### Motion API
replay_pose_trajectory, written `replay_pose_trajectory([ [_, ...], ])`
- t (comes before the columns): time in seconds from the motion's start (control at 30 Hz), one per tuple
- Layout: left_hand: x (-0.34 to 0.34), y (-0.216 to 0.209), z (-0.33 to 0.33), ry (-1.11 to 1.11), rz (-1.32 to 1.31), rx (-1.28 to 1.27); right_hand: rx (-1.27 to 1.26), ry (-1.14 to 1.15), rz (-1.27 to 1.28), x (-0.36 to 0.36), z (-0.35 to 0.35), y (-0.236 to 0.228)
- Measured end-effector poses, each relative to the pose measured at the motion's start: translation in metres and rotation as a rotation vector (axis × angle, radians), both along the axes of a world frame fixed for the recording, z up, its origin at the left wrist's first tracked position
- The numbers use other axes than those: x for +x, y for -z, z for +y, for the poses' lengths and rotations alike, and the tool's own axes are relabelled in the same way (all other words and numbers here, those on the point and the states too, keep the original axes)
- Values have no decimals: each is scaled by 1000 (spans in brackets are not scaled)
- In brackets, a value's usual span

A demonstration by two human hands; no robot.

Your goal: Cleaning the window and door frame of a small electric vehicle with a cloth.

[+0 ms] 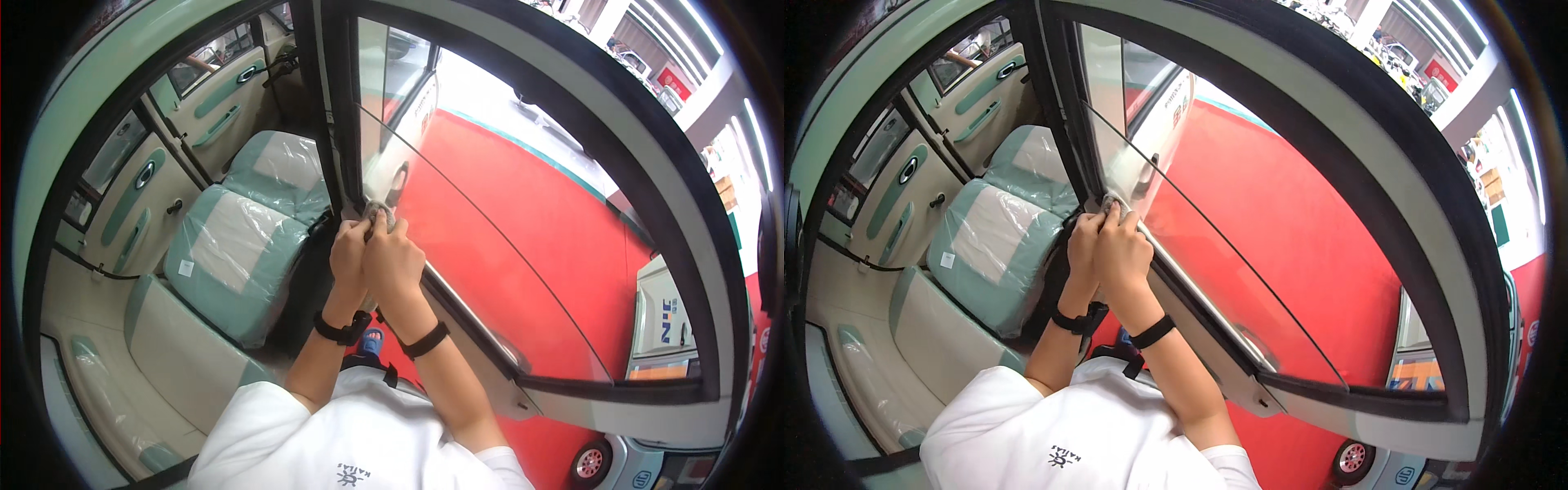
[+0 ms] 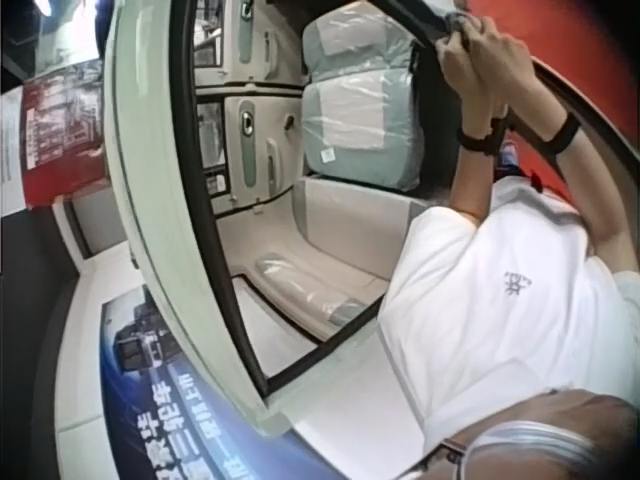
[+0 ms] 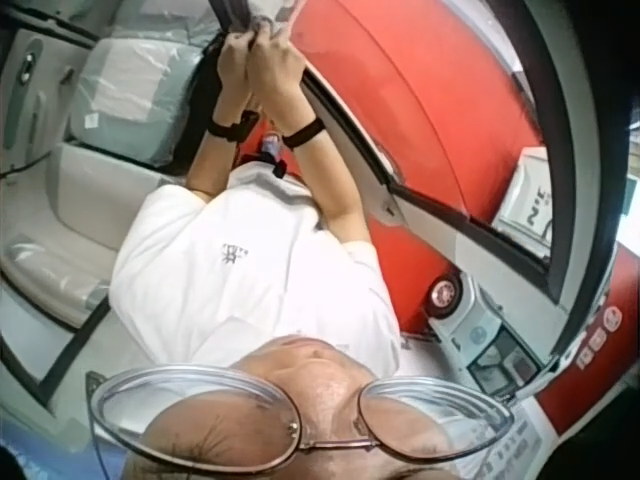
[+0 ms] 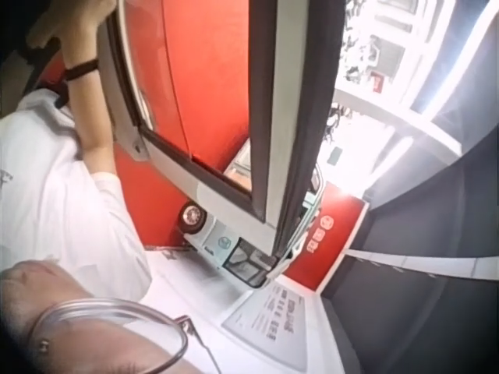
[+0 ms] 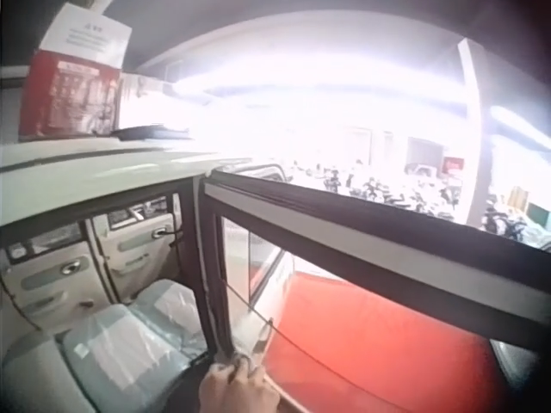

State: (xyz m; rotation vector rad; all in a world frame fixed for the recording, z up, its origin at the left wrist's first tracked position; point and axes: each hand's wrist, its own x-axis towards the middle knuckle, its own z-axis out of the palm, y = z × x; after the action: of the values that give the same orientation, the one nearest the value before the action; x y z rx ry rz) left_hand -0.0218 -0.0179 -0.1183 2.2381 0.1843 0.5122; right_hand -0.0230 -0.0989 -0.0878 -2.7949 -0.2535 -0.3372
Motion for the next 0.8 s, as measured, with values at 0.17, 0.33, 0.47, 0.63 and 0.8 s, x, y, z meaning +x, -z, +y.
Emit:
replay_pose_trajectory([
  [0.17,-44,-6,-38,116,211,29,-7,98,239,-53,-51,-19],
  [0.33,-100,-14,-100,288,196,185,59,282,314,-121,-114,-26],
  [0.47,-145,-10,-152,361,130,205,44,409,274,-182,-160,-26],
  [0.63,-193,-7,-203,468,-57,262,87,554,164,-245,-210,-4],
  [0.8,-218,-3,-228,518,-74,290,164,481,2,-281,-233,0],
])
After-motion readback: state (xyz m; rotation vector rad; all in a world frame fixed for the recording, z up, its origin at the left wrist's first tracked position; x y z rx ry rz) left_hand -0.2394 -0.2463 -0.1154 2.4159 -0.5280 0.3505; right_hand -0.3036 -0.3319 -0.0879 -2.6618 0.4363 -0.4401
